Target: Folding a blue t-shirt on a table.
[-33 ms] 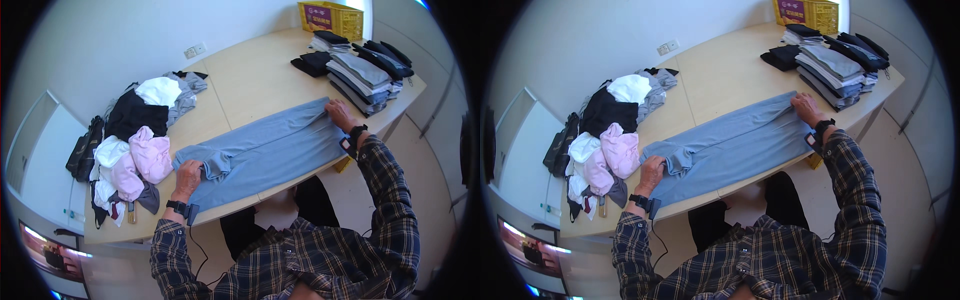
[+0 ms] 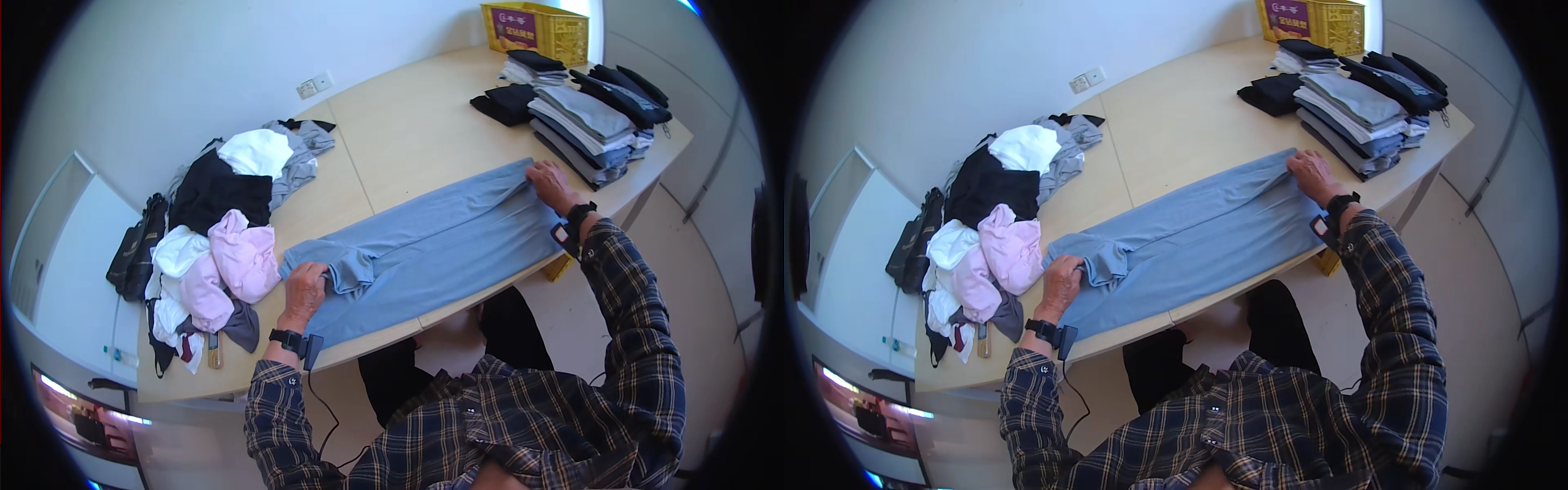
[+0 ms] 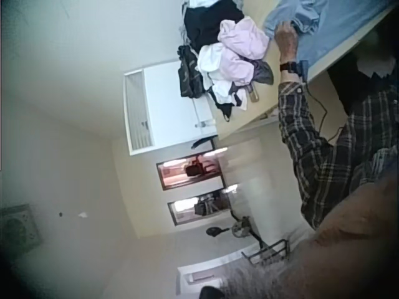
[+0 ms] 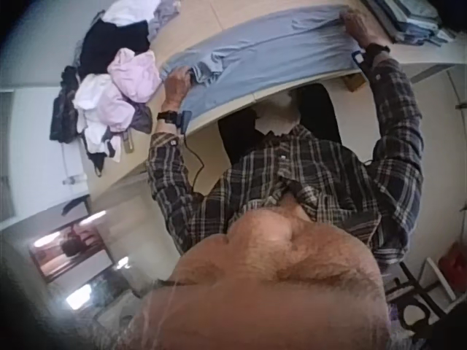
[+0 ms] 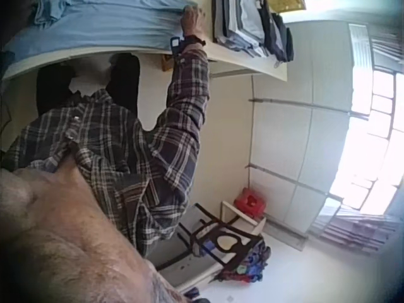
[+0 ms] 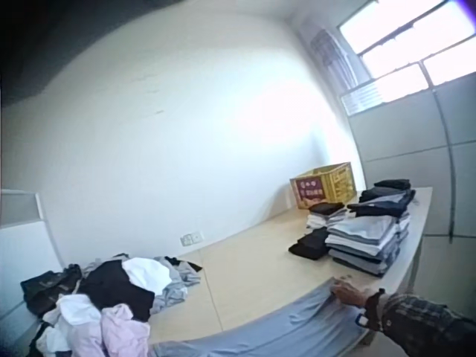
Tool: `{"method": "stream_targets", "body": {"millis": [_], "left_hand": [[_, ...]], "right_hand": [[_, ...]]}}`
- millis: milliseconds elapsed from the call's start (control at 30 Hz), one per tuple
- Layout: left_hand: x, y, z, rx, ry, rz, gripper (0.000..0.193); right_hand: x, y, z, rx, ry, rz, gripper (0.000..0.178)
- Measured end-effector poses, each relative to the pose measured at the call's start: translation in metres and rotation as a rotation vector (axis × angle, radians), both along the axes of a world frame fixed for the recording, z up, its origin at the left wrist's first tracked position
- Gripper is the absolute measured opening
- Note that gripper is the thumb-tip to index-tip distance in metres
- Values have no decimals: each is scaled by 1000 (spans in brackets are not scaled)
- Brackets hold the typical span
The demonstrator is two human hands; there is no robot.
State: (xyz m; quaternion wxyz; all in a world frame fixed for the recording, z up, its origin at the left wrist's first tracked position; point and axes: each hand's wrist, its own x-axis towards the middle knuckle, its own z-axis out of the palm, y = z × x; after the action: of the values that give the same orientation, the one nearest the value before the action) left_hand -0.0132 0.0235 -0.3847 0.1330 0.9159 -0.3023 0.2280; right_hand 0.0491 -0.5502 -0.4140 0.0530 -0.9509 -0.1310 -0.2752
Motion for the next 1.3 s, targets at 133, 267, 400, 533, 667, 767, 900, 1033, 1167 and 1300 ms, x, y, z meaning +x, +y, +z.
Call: {"method": "stream_targets", "body": {"millis": [133, 267, 400, 533, 667, 767, 900, 1033, 1167, 1300], "left_hand": [[-5, -2, 11, -55, 19, 83, 17], [-10, -9, 9, -85, 66, 106, 15], [-25, -2, -6, -20, 121, 114, 14], [-28, 8, -18, 44, 92, 130, 14], [-33, 5, -16, 22, 85, 114, 14], [-37, 4, -17, -32, 73, 98, 13], [-43, 7, -13, -83, 43, 115, 12], [-42, -3, -4, -134, 18, 123, 11], [-42, -7, -2, -142, -17, 115, 10], [-41, -5, -3, -104, -27, 102, 12]], "right_hand": [[-7, 6, 20, 20, 5, 4, 13], [-10, -2, 14, -6, 221, -28, 13], [-13, 7, 13, 31, 211, -36, 15], [-14, 10, 11, -54, 206, -50, 20], [-14, 23, 4, -17, 35, -18, 24], [-29, 59, 10, 94, 55, 161, 26], [-55, 155, 16, 161, 25, 573, 33], [-77, 248, 26, 217, 105, 801, 46], [-80, 331, 35, 263, 229, 861, 57], [-55, 382, 8, 241, 118, 833, 37]]}}
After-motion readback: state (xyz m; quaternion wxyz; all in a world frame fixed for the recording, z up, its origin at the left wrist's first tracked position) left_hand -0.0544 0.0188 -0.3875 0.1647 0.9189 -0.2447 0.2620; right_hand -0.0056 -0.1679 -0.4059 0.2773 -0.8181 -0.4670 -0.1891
